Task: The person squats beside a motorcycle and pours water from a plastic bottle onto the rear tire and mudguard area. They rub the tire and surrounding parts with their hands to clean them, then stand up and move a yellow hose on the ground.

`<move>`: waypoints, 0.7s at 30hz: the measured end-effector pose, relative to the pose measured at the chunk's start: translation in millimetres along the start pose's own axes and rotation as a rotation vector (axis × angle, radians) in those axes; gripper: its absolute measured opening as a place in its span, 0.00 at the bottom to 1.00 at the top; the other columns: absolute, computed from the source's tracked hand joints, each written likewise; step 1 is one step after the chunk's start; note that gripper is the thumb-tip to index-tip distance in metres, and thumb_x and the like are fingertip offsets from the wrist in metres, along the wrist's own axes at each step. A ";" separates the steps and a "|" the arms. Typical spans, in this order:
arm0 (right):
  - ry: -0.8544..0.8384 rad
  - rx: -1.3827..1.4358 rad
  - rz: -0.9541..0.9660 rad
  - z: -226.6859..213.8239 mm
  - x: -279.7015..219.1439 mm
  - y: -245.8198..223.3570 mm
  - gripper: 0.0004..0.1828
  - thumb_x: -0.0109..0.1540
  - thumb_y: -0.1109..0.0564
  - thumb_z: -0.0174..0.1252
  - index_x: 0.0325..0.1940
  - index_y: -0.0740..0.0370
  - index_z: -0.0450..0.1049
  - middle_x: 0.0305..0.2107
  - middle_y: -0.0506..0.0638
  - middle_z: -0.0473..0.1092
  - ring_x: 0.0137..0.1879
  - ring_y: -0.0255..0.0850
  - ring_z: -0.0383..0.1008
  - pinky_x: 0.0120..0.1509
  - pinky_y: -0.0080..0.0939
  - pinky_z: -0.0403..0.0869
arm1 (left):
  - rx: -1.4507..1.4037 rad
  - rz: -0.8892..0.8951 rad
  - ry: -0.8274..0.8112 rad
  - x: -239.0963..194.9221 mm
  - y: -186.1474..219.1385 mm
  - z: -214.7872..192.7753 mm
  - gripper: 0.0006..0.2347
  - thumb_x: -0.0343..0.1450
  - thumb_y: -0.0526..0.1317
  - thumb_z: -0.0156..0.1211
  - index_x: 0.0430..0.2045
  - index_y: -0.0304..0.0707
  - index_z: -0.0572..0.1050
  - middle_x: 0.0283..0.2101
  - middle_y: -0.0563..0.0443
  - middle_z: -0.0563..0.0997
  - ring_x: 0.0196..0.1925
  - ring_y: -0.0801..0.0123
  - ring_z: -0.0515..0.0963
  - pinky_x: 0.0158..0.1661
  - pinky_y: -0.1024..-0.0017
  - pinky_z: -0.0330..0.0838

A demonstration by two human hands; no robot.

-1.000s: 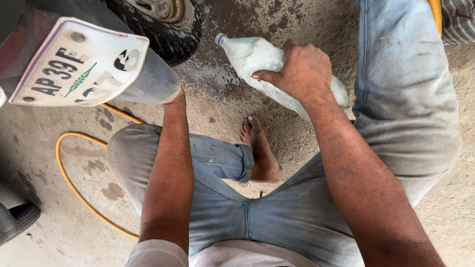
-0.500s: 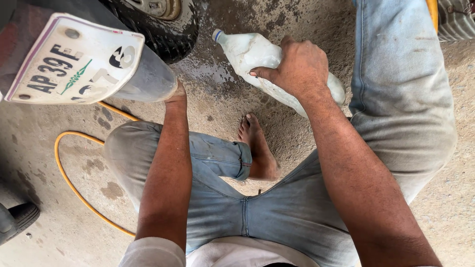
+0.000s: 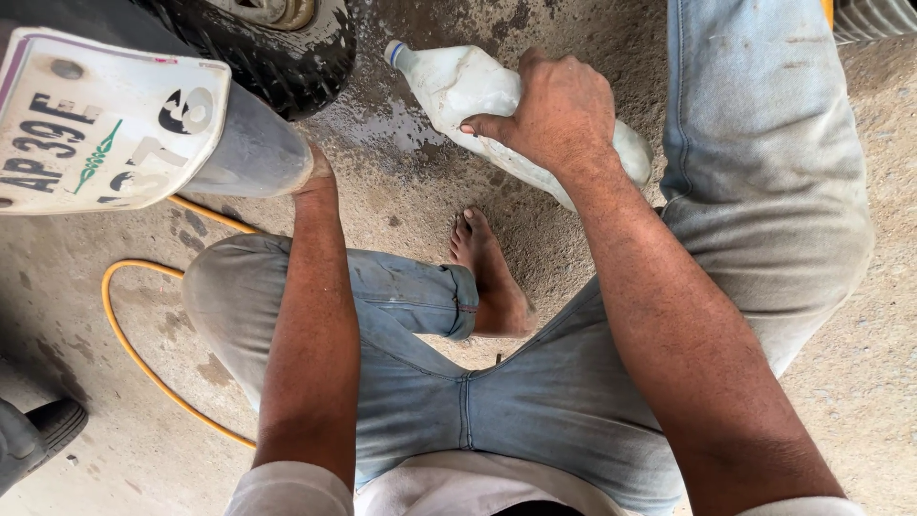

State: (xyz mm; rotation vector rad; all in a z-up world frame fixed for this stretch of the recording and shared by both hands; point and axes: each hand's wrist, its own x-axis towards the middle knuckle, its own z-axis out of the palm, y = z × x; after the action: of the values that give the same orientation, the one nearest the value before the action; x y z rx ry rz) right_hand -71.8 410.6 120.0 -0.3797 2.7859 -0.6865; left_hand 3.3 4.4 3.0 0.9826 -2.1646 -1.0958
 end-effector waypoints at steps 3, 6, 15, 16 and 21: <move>0.013 -0.018 -0.004 6.2 -2.3 4.2 0.50 0.49 0.16 0.70 0.45 0.67 0.78 0.19 0.56 0.74 0.25 0.44 0.78 0.27 0.49 0.79 | 0.001 0.008 0.005 -0.9 -2.4 -0.1 0.30 0.78 0.61 0.55 0.61 0.29 0.70 0.60 0.35 0.75 0.62 0.55 0.76 0.64 0.59 0.72; 0.044 -0.032 -0.036 10.4 -2.1 1.1 0.52 0.49 0.14 0.70 0.46 0.66 0.78 0.20 0.56 0.74 0.26 0.44 0.78 0.27 0.48 0.79 | -0.003 0.024 0.031 7.8 -1.0 -8.9 0.30 0.78 0.60 0.55 0.61 0.28 0.70 0.59 0.35 0.75 0.62 0.55 0.76 0.64 0.59 0.72; -0.010 -0.064 -0.008 11.3 -0.9 1.6 0.53 0.48 0.14 0.68 0.47 0.67 0.77 0.20 0.56 0.73 0.26 0.44 0.78 0.27 0.49 0.79 | -0.028 0.070 0.053 15.8 13.6 0.0 0.30 0.78 0.60 0.55 0.61 0.28 0.70 0.59 0.34 0.75 0.62 0.55 0.76 0.64 0.59 0.72; -0.005 -0.065 -0.012 11.8 -1.0 1.9 0.53 0.48 0.13 0.68 0.47 0.67 0.78 0.20 0.56 0.73 0.27 0.44 0.78 0.28 0.49 0.80 | -0.028 0.070 0.056 14.6 13.1 -0.4 0.30 0.78 0.60 0.55 0.61 0.28 0.70 0.59 0.34 0.75 0.62 0.55 0.76 0.63 0.59 0.72; 0.014 -0.081 -0.022 12.2 -0.6 2.5 0.53 0.48 0.13 0.68 0.46 0.66 0.78 0.19 0.55 0.73 0.26 0.44 0.78 0.27 0.48 0.79 | -0.020 0.082 0.065 14.5 15.9 0.2 0.30 0.78 0.60 0.55 0.61 0.28 0.70 0.59 0.34 0.75 0.61 0.55 0.77 0.63 0.59 0.72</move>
State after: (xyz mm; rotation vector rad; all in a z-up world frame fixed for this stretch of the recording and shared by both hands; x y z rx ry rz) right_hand -68.1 407.8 108.4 -0.4236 2.8337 -0.5847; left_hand -11.5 -0.4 18.0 0.9001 -2.1185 -1.0320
